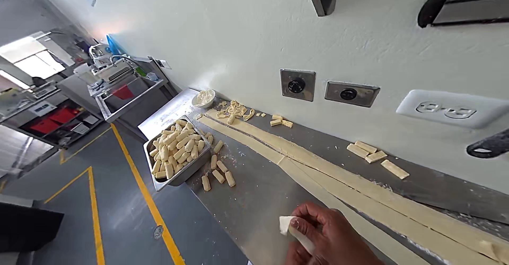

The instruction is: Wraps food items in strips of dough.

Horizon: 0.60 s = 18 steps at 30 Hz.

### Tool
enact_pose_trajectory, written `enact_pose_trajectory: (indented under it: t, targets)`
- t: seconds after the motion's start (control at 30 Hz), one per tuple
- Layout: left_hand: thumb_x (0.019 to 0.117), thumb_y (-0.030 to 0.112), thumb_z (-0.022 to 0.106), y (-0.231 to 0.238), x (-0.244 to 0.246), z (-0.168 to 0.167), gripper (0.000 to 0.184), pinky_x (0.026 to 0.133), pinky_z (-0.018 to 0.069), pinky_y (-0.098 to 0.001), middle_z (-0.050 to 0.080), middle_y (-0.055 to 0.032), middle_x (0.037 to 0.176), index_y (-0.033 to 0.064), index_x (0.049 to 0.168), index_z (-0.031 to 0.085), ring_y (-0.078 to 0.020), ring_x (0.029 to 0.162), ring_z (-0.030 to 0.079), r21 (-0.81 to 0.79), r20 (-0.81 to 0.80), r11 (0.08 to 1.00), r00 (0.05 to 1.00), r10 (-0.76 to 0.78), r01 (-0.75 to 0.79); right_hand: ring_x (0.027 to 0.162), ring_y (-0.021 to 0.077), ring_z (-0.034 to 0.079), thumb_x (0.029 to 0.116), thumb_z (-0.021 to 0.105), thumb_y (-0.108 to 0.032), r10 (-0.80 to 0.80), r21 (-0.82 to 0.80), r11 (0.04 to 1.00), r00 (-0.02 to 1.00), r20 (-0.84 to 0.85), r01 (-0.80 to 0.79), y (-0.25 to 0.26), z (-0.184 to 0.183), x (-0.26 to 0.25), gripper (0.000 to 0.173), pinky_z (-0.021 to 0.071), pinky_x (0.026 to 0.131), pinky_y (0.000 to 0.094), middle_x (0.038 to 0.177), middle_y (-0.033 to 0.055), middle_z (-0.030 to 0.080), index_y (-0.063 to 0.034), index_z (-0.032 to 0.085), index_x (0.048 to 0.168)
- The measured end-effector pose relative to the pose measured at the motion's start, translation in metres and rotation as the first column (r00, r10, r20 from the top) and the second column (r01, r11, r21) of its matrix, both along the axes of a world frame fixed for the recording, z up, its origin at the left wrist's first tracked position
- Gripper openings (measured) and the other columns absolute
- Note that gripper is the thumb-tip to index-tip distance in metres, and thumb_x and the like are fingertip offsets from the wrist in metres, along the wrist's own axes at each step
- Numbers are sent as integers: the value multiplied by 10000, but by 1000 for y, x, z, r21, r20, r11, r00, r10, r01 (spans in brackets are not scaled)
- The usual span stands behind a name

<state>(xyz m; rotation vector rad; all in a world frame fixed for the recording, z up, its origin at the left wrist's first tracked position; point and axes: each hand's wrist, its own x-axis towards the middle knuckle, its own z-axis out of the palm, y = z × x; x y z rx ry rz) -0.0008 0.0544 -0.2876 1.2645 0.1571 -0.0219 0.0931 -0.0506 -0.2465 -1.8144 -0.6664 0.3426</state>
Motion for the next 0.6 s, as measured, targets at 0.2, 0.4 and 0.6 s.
enact_pose_trajectory:
  t: [0.2, 0.4, 0.6]
  targets:
    - [1114, 183, 293, 91, 26, 63, 343, 829, 634, -367, 768, -80, 1064, 57, 1359, 498, -215, 961, 757, -168, -64, 956, 970, 233, -240, 888, 245, 717, 1042, 599, -280, 422, -225, 791, 773, -474, -570, -58, -19, 16, 363, 557, 882, 461, 972, 160, 741, 66, 666, 1128]
    - [1132, 214, 285, 194, 80, 110, 280, 687, 632, -244, 761, 23, 1007, 120, 1304, 486, -93, 814, 757, -20, -111, 803, 800, 590, -596, 1066, 441, 620, 957, 682, -495, 314, -741, 457, 868, -384, -493, -136, -22, 34, 569, 361, 1046, 630, 1031, 279, 685, 72, 722, 975]
    - [1139, 301, 214, 167, 91, 60, 363, 636, 623, -267, 743, -7, 969, 104, 1341, 441, -114, 747, 745, -43, -240, 781, 765, 597, -623, 1056, 497, 652, 986, 638, -508, 110, -849, 401, 938, -328, -344, -219, 4, 4, 575, 404, 1013, 684, 1021, 300, 712, 56, 745, 1020]
